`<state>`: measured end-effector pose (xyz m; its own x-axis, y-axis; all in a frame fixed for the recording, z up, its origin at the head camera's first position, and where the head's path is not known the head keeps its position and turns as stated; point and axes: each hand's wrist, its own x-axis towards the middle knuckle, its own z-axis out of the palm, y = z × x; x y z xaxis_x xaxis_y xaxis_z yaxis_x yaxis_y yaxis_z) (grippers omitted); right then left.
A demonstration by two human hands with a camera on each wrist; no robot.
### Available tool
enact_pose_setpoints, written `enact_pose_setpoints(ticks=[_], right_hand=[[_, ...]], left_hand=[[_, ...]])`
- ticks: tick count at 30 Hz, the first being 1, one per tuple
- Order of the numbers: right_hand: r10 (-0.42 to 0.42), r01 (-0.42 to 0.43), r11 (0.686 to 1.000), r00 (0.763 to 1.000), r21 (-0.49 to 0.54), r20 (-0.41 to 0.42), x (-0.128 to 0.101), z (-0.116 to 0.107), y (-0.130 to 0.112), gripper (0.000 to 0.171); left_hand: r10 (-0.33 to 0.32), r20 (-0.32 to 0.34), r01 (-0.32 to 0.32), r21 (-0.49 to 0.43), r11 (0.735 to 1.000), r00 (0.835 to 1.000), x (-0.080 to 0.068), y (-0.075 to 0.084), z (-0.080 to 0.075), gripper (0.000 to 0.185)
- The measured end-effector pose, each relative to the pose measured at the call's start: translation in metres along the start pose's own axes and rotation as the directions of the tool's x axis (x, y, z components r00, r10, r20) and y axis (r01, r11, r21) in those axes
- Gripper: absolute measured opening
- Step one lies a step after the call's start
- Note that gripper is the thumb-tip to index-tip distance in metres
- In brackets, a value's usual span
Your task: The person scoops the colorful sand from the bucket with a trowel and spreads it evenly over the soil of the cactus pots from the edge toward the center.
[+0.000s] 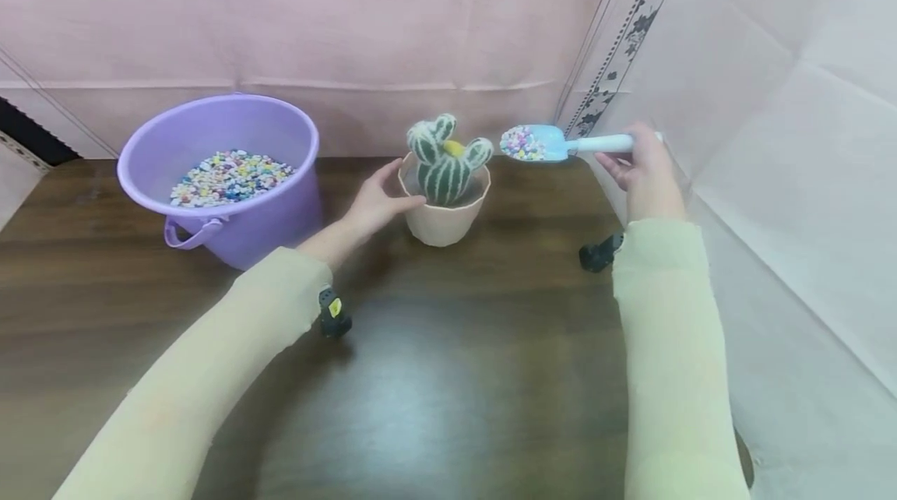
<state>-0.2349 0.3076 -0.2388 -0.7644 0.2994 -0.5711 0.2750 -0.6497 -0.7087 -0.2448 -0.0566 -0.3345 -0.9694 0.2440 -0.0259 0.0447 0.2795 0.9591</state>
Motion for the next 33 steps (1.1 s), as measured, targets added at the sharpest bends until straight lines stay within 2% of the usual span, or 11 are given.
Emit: enact_pose_setpoints(ticks=[8, 16, 23, 33], right_hand=[[-0.011, 0.010, 0.999, 1.000, -0.034, -0.022, 0.005, 0.002, 0.010, 0.006], [-0.049, 0.050, 0.992, 0.999, -0.115, 0.017, 0.004, 0.017, 0.020, 0.015], [-0.126, 0.128, 0.976, 0.992, -0.179, 0.022, -0.002, 0.029, 0.030, 0.017], [-0.228, 0.229, 0.953, 0.973, -0.199, 0.031, -0.008, 0.040, 0.037, 0.014]], left_hand=[[0.005, 0.028, -0.006, 0.017, 1.000, 1.000, -0.003, 0.001, 0.000, 0.082], [-0.003, 0.014, 0.002, 0.038, 0.999, 1.000, 0.000, -0.001, -0.002, 0.082], [-0.005, 0.022, 0.004, 0.052, 0.999, 1.000, 0.000, -0.001, -0.003, 0.082], [-0.005, 0.014, 0.004, 0.053, 0.999, 1.000, 0.003, -0.003, -0.004, 0.082]])
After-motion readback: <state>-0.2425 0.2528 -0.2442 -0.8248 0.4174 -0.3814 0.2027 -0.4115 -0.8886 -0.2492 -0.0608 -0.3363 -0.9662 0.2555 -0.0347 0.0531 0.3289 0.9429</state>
